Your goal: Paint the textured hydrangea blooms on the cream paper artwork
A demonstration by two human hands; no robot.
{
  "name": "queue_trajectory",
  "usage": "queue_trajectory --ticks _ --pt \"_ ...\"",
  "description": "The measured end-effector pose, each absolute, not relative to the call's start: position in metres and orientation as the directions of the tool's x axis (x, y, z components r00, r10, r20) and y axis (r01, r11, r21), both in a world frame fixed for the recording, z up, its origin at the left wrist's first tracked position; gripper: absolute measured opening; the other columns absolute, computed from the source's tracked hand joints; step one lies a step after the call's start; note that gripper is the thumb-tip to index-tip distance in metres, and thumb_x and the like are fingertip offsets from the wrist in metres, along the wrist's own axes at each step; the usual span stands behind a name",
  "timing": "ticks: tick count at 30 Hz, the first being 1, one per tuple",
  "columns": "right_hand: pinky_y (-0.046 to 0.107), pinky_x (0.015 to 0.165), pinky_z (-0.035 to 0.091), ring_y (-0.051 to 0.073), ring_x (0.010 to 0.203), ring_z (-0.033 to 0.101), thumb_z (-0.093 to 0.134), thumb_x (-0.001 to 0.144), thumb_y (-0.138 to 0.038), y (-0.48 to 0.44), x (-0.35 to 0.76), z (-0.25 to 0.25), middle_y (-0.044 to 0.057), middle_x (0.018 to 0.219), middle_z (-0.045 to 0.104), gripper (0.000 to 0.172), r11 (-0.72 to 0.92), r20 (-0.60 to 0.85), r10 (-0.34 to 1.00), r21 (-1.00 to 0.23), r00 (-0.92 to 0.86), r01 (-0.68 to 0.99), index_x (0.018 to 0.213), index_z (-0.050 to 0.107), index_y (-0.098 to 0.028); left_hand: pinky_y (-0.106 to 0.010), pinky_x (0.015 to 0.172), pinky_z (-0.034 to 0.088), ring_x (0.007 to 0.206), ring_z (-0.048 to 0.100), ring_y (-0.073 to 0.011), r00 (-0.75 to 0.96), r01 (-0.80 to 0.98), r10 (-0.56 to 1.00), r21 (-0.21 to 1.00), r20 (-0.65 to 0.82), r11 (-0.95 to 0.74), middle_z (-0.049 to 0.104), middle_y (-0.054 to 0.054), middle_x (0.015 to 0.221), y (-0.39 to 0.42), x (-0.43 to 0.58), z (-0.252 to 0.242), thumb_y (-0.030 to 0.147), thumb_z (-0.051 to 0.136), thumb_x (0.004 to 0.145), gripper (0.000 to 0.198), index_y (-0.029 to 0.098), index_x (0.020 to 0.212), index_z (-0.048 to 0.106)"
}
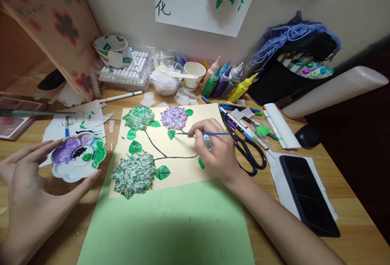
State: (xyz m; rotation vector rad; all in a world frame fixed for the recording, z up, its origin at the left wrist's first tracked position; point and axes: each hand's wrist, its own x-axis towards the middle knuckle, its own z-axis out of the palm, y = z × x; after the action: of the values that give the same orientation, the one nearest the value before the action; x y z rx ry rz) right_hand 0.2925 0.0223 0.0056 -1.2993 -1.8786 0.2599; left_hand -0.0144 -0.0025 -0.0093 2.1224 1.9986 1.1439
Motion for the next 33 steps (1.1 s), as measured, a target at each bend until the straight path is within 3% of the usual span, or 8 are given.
queue_trajectory --ticks 23,33 --pt "0.032 0.069 0.042 0.018 0.076 0.057 0.043 0.088 -0.018 0.0268 0.2986 0.0019 0.003 0.076 0.060 0.015 0.386 0.477 0.874 -0.566 -0.092 0.728 0.081 0.057 -0.020 -0.056 0.097 0.037 0.118 0.043 -0.0387 -0.068 0.862 0.864 0.465 0.498 -0.200 0.053 -0.020 0.116 -0.0013 -0.0155 -0.0113 0.056 0.074 0.055 0.084 0.006 0.119 0.054" --pt "0.033 0.073 0.045 0.019 0.081 0.058 0.044 0.088 -0.016 0.0239 0.2934 0.0027 0.004 0.082 0.062 0.014 0.476 0.497 0.846 -0.540 -0.194 0.694 0.087 0.057 -0.021 -0.056 0.097 0.037 0.119 0.042 -0.0386 -0.076 0.859 0.866 0.473 0.493 -0.194 0.052 -0.019 0.114 -0.0019 -0.0150 -0.0106 0.058 0.073 0.055 0.083 0.008 0.119 0.054"
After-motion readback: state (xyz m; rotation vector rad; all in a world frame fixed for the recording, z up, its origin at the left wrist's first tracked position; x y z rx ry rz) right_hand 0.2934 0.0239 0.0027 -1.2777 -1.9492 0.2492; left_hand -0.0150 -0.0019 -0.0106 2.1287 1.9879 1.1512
